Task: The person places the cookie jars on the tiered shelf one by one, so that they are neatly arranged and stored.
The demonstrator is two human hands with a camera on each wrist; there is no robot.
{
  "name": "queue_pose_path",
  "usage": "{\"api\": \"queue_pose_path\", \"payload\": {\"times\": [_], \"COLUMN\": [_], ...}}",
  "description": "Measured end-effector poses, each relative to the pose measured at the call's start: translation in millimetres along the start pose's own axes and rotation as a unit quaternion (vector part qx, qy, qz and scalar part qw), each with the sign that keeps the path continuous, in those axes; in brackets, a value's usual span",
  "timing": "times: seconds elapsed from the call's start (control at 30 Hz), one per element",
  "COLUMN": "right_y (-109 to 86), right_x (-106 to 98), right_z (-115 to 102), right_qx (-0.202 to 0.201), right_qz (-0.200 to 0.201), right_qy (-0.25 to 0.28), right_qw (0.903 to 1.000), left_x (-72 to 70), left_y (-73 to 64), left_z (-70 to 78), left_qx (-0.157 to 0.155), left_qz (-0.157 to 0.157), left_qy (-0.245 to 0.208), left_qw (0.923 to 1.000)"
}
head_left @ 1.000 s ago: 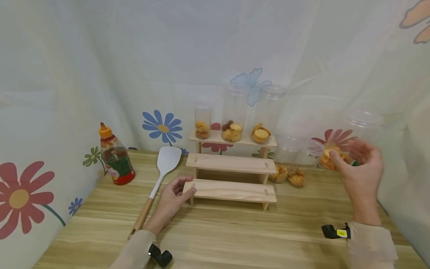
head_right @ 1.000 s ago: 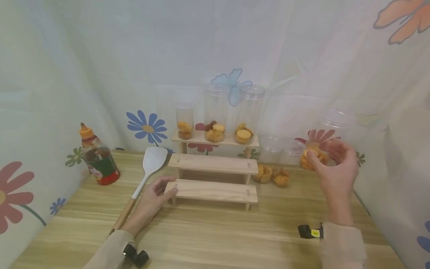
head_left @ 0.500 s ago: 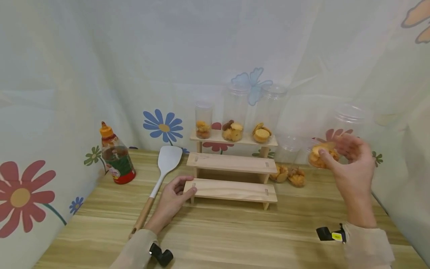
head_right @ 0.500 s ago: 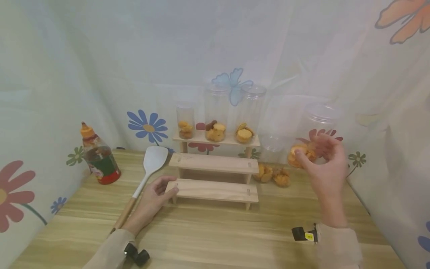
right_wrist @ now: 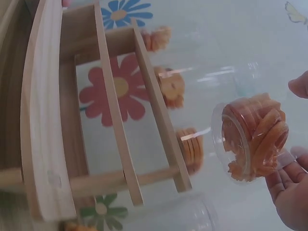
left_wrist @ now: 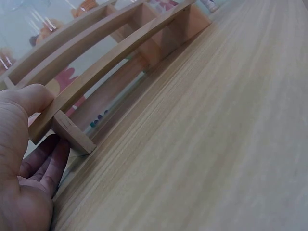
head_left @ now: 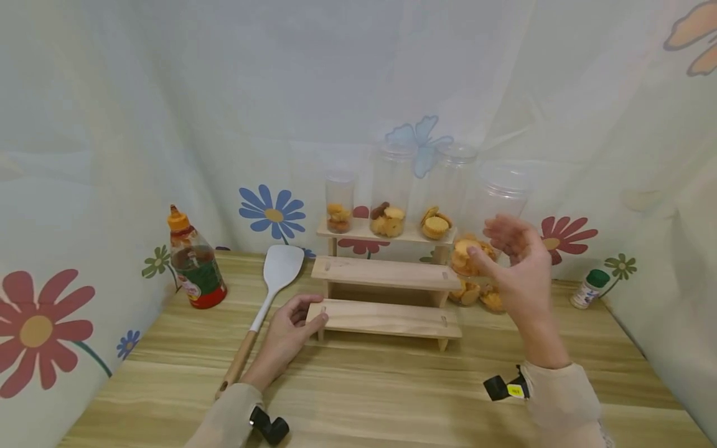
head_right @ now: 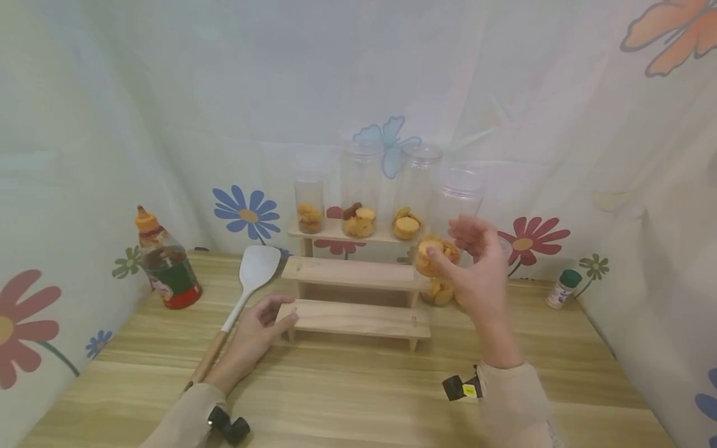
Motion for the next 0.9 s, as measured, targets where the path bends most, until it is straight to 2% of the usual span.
{"api": "queue_pose_path", "payload": {"times": [0.1, 0.23, 0.53, 0.9], "right_y": [2.7, 5.5, 9.5, 10.0], "right_x": [16, 35, 85, 139], "right_z": [-3, -4, -10, -18], "right_qx": [-0.005, -0.003, 0.000, -0.005], "right_qz": [-0.016, -0.038, -0.099, -0.121], "right_qy": [0.037, 0.057, 0.045, 0.050], "right_qw": [0.9992, 0.9977, 0.9941, 0.9914], "left_x": [0.9, 1.6, 0.7, -0.3], "left_y": [-0.5, -1.0, -1.8, -1.4], "left_z": [1.1, 2.6, 3.1, 1.6], "left_qx": [0.002, 0.003, 0.004, 0.009], "left_qz": [-0.003, -0.002, -0.002, -0.003], "left_qy": [0.000, 0.004, -0.003, -0.002], "left_qw": [1.0000, 1.0000, 1.0000, 0.9999]}}
Point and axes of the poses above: each hand's wrist, its own y-axis towards the middle knuckle, its own x-axis out of the palm, z = x × y, the point moved 4 cm from there along y, towards the middle knuckle, and after that the axes turned 6 degrees about -y, right-handed, at the moved point
